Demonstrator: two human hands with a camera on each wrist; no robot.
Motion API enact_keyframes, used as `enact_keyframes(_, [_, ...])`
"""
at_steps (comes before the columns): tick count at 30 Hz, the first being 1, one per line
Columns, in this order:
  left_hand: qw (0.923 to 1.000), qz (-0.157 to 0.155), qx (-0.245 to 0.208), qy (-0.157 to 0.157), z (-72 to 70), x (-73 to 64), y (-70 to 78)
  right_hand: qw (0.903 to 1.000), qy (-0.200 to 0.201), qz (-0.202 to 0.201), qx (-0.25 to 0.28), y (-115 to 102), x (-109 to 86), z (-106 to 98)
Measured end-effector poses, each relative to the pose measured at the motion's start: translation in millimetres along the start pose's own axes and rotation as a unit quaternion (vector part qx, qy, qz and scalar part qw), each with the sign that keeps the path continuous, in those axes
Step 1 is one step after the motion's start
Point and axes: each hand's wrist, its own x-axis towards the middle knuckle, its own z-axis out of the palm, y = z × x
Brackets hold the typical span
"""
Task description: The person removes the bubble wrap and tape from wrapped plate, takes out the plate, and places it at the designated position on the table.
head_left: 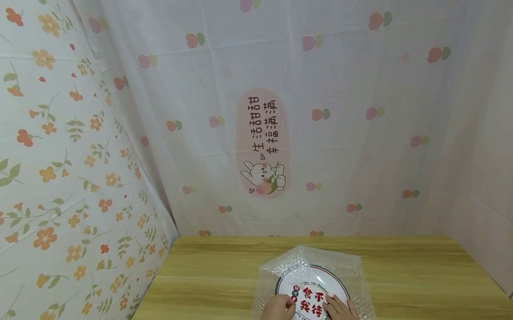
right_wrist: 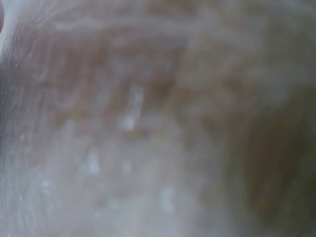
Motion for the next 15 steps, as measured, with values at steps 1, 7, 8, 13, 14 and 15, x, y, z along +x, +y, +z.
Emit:
enact_keyframes(1, [1.0, 0.001, 0.002, 0.0, 0.7, 0.2, -0.5, 1.0, 0.001, 0.0, 0.0, 0.2, 0.0, 0.2])
enact_keyframes(7, [1.0, 0.001, 0.003, -0.001, 2.9, 1.2, -1.5, 0.9999, 0.008, -0.006, 0.0, 0.0, -0.6, 0.2])
enact_keyframes(8, [1.0, 0.001, 0.001, -0.003, 2.9, 1.3, -1.4, 0.9999, 0.012, -0.008, 0.0, -0.1, -0.7, 0.3])
enact_keyframes(13, [0.9999, 0.009, -0.008, -0.004, 2.6, 2.2, 0.2, 0.9991, 0.038, -0.02, -0.003, -0.8, -1.4, 1.7])
enact_keyframes(14, [0.9999, 0.012, -0.008, -0.004, 2.4, 2.4, 0.5, 0.9988, 0.042, -0.022, -0.004, -0.7, -1.4, 2.2])
enact_keyframes(15, [0.9999, 0.014, -0.009, -0.003, 2.4, 2.6, 0.6, 0.9986, 0.046, -0.023, -0.005, -0.7, -1.4, 2.7])
